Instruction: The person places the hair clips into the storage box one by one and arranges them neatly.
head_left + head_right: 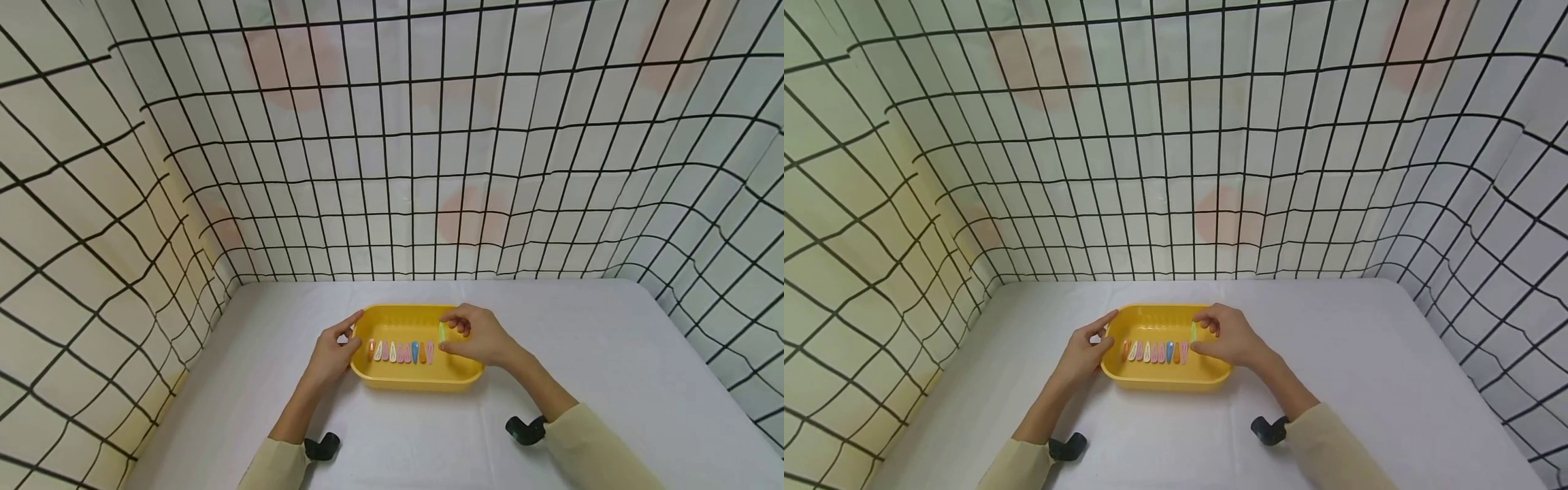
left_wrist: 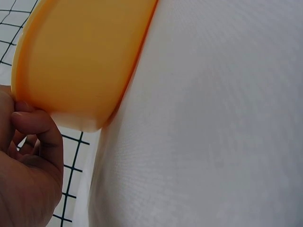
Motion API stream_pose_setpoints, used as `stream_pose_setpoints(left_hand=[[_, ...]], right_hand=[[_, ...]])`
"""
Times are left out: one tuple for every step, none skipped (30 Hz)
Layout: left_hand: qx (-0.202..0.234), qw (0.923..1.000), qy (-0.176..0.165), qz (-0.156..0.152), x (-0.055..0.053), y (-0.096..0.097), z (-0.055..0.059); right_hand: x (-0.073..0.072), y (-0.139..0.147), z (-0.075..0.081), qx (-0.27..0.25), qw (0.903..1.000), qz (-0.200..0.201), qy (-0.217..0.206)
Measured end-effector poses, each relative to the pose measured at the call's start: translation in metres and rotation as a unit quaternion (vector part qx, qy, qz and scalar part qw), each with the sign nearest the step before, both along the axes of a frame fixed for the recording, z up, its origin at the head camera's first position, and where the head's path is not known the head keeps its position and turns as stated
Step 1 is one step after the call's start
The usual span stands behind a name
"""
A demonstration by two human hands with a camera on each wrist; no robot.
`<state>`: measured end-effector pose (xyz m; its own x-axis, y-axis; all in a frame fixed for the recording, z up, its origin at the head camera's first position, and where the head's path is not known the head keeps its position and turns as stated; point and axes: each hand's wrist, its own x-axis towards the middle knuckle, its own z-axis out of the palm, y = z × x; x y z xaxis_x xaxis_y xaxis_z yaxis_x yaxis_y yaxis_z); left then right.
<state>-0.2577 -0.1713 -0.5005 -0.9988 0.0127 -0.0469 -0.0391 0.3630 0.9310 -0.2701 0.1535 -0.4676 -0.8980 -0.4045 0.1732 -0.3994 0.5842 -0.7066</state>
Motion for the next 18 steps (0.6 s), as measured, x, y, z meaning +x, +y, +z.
stream_pose_setpoints(left_hand=[[-0.001, 1.0, 0.002, -0.001, 0.0, 0.0, 0.0], [0.0, 1.0, 0.004, -0.003, 0.0, 0.0, 0.0], [0.001, 1.0, 0.006, -0.005, 0.0, -0.001, 0.0], [0.002, 0.9999, 0.008, -0.007, 0.0, -0.001, 0.0], [0.003, 0.9999, 0.011, -0.009, 0.001, -0.001, 0.0], [0.004, 0.9999, 0.013, -0.01, 0.001, -0.001, 0.0], [0.005, 0.9998, 0.015, -0.011, 0.001, -0.001, 0.0], [0.005, 0.9998, 0.018, -0.012, 0.001, -0.001, 0.0], [0.005, 0.9998, 0.018, -0.012, 0.0, -0.001, -0.001], [0.004, 0.9998, 0.017, -0.012, 0.0, -0.001, -0.001], [0.004, 0.9998, 0.017, -0.012, 0.0, -0.001, -0.001], [0.005, 0.9998, 0.016, -0.011, 0.0, -0.001, -0.001], [0.004, 0.9998, 0.015, -0.01, 0.0, -0.001, -0.001], [0.005, 0.9998, 0.014, -0.01, 0.0, -0.002, -0.001], [0.006, 0.9999, 0.012, -0.009, 0.0, -0.002, 0.0], [0.006, 0.9999, 0.011, -0.008, 0.0, -0.002, 0.0], [0.006, 0.9999, 0.01, -0.007, 0.0, -0.002, -0.001], [0.006, 0.9999, 0.009, -0.007, 0.0, -0.002, -0.001]], right_hand=[[0.0, -0.003, 0.0, 0.005, 1.0, 0.004, -0.002], [-0.001, -0.005, -0.001, 0.011, 0.9999, 0.01, 0.001], [-0.001, -0.007, -0.001, 0.02, 0.9997, 0.014, 0.003], [-0.001, -0.008, -0.002, 0.031, 0.9994, 0.017, 0.006], [-0.001, -0.009, -0.002, 0.042, 0.9989, 0.017, 0.006], [-0.002, -0.01, -0.003, 0.052, 0.9985, 0.018, 0.006], [-0.002, -0.01, -0.003, 0.06, 0.998, 0.018, 0.006], [-0.002, -0.011, -0.004, 0.07, 0.9974, 0.018, 0.006], [-0.002, -0.011, -0.003, 0.08, 0.9966, 0.018, 0.006], [-0.002, -0.011, -0.004, 0.088, 0.9959, 0.02, 0.009], [-0.002, -0.012, -0.004, 0.094, 0.9953, 0.021, 0.011], [-0.001, -0.013, -0.004, 0.101, 0.9946, 0.022, 0.014], [-0.001, -0.014, -0.004, 0.11, 0.9935, 0.022, 0.018], [0.0, -0.014, -0.005, 0.119, 0.9924, 0.022, 0.024], [0.001, -0.015, -0.006, 0.126, 0.9914, 0.021, 0.03], [0.001, -0.016, -0.007, 0.134, 0.9901, 0.019, 0.036], [0.001, -0.017, -0.008, 0.145, 0.9884, 0.017, 0.041], [0.002, -0.018, -0.009, 0.156, 0.9864, 0.015, 0.049]])
